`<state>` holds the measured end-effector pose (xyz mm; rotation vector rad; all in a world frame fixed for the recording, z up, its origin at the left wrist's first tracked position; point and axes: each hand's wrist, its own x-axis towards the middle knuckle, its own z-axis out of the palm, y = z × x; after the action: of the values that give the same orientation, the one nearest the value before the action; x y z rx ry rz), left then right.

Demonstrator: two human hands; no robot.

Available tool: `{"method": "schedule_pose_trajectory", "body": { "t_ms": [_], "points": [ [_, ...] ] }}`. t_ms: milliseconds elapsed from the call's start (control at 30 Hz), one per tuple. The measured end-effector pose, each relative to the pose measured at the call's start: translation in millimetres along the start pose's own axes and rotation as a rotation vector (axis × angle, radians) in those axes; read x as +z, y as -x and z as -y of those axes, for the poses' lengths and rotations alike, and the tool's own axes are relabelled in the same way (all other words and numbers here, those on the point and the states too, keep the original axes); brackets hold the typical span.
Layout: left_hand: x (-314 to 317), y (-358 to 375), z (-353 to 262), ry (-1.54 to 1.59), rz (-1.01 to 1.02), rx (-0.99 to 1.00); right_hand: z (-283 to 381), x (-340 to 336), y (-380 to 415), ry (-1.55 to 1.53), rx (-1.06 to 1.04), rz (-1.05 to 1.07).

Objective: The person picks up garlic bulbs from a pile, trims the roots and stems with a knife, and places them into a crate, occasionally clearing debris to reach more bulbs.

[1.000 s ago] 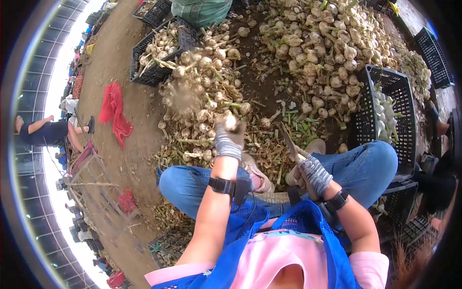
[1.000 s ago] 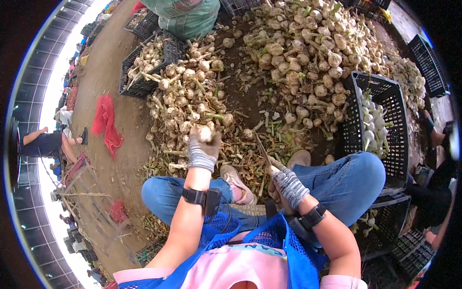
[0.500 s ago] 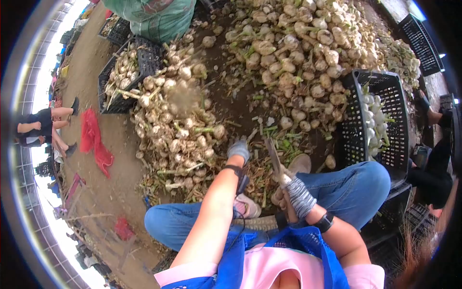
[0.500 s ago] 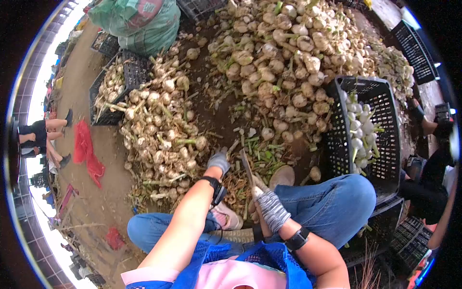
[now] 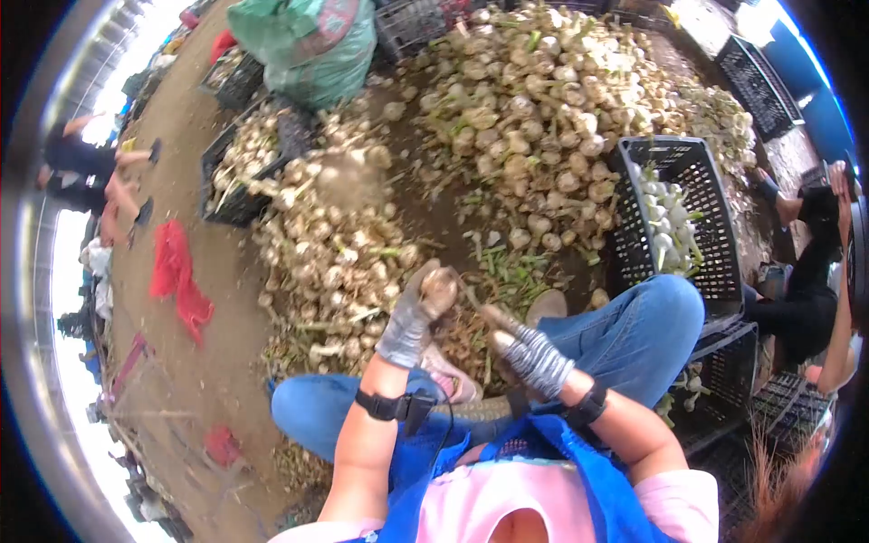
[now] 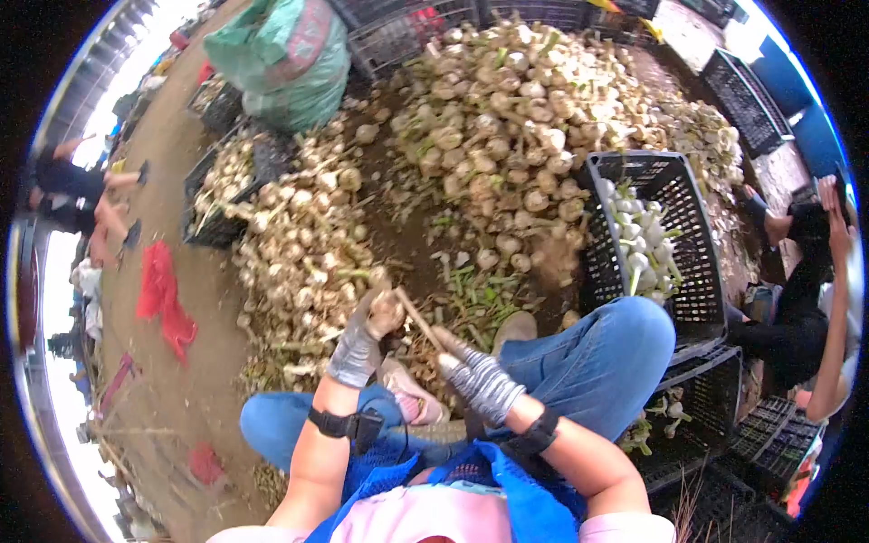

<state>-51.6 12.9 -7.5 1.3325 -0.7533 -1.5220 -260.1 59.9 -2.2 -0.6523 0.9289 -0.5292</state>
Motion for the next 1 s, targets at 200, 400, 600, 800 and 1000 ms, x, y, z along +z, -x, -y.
{"method": "schedule_pose_trajectory", "body": {
  "t_ms": [200,400,600,800,1000],
  "points": [
    [-7,50,-37,-0.136,0.093,0.021,22,6,40,0.320,-0.109,0.033],
    [-14,65,-35,0.081,0.200,0.265,57,18,63,1.037,-0.751,0.133],
    [2,101,-79,-0.185,0.274,0.244,93,49,65,1.547,-0.965,0.220],
    [4,99,-79,-0.550,0.304,0.406,97,55,62,1.513,-1.012,0.287],
    [-1,97,-59,-0.355,0.382,0.359,79,41,56,1.451,-0.996,0.242]
  ]
}}
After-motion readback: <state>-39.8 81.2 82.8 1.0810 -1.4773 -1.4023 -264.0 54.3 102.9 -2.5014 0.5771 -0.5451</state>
